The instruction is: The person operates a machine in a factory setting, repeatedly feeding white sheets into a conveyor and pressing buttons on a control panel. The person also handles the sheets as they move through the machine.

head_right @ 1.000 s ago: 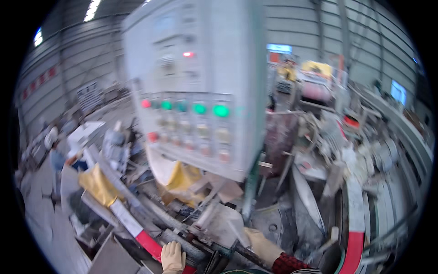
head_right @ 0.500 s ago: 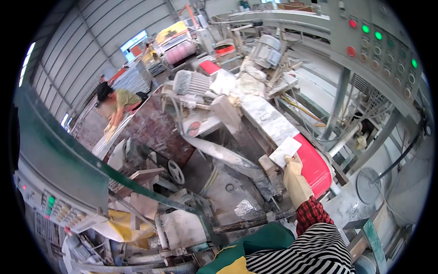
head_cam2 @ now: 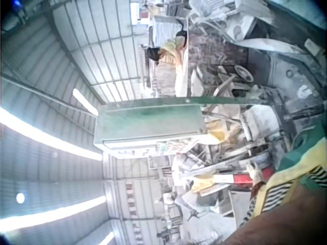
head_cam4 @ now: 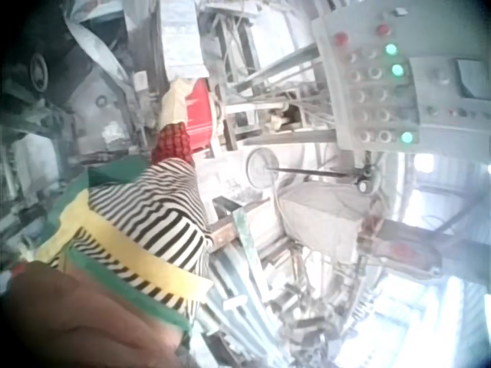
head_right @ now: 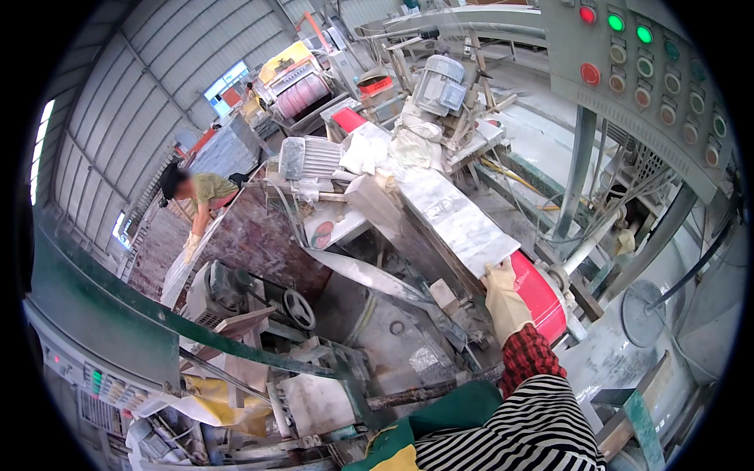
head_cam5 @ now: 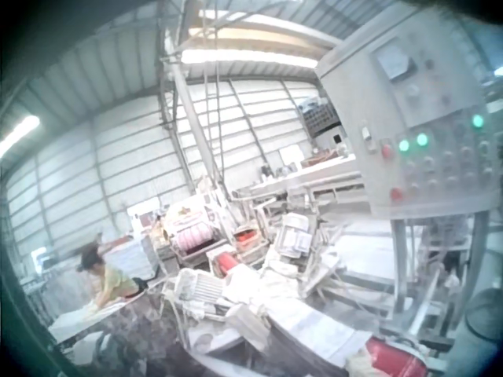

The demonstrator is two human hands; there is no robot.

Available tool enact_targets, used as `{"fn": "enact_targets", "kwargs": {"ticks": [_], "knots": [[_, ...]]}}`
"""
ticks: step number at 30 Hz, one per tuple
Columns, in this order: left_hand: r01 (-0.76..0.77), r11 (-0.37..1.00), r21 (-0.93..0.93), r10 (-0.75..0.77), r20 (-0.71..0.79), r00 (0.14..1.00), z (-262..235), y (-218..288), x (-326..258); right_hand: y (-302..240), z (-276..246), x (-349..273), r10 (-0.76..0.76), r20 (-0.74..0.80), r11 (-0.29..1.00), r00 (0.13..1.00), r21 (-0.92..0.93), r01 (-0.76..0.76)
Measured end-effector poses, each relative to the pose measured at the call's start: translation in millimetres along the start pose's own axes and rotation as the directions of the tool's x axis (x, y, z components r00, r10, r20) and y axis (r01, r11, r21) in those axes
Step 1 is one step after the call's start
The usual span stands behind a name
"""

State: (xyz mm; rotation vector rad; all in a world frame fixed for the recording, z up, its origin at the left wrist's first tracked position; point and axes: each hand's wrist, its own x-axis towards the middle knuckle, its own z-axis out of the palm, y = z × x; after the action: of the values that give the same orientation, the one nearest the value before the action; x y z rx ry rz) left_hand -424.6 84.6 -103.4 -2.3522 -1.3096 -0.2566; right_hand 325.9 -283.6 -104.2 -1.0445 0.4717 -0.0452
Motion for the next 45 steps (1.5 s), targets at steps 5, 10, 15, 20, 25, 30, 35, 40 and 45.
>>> {"fn": "enact_targets", "kwargs": {"ticks": [5,10,15,20,25,30,35,40,45], "knots": [[-0.175,0.929,0.326,0.169,0.048,0.985,10.1,-4.9,12.1,-52.1,-57.9,-6.6,-0.049,0.011,0.984,0.999,-0.169,0.050],[-0.188,-0.076,0.979,0.472,0.201,0.858,30.3,-32.9,1.5,-41.9,-53.5,-0.8,0.096,0.078,0.933,0.992,0.341,-0.117],[-0.232,0.835,0.499,0.196,0.125,0.973,48.5,-45.4,-8.3,-36.6,-19.8,-34.3,0.070,0.028,0.977,0.997,0.202,-0.074],[0.245,0.885,-0.396,-0.253,0.032,0.967,-54.5,30.3,41.8,59.0,-3.7,-45.4,0.010,0.552,0.989,0.834,0.118,-0.089],[0.254,0.851,-0.459,-0.222,0.125,0.967,-38.3,16.3,26.1,119.2,37.1,-160.3,0.269,0.742,0.963,0.614,-0.215,-0.163],[0.214,0.823,-0.526,-0.234,0.028,0.972,-42.1,5.7,11.4,148.7,72.0,-237.8,0.513,0.781,0.817,0.356,-0.571,0.076],[0.529,0.567,-0.631,-0.434,0.317,0.843,-126.7,-20.9,62.2,165.8,100.0,-282.6,0.602,0.762,0.771,0.238,-0.632,0.075],[0.691,0.720,0.063,-0.690,0.169,0.704,-97.2,-82.3,74.2,197.7,113.7,-317.4,0.627,0.770,0.763,0.115,-0.637,0.105],[0.700,0.710,-0.083,-0.672,0.219,0.707,-5.6,-141.2,49.1,172.1,118.3,-365.3,0.651,0.747,0.652,0.136,-0.642,0.405]]}}
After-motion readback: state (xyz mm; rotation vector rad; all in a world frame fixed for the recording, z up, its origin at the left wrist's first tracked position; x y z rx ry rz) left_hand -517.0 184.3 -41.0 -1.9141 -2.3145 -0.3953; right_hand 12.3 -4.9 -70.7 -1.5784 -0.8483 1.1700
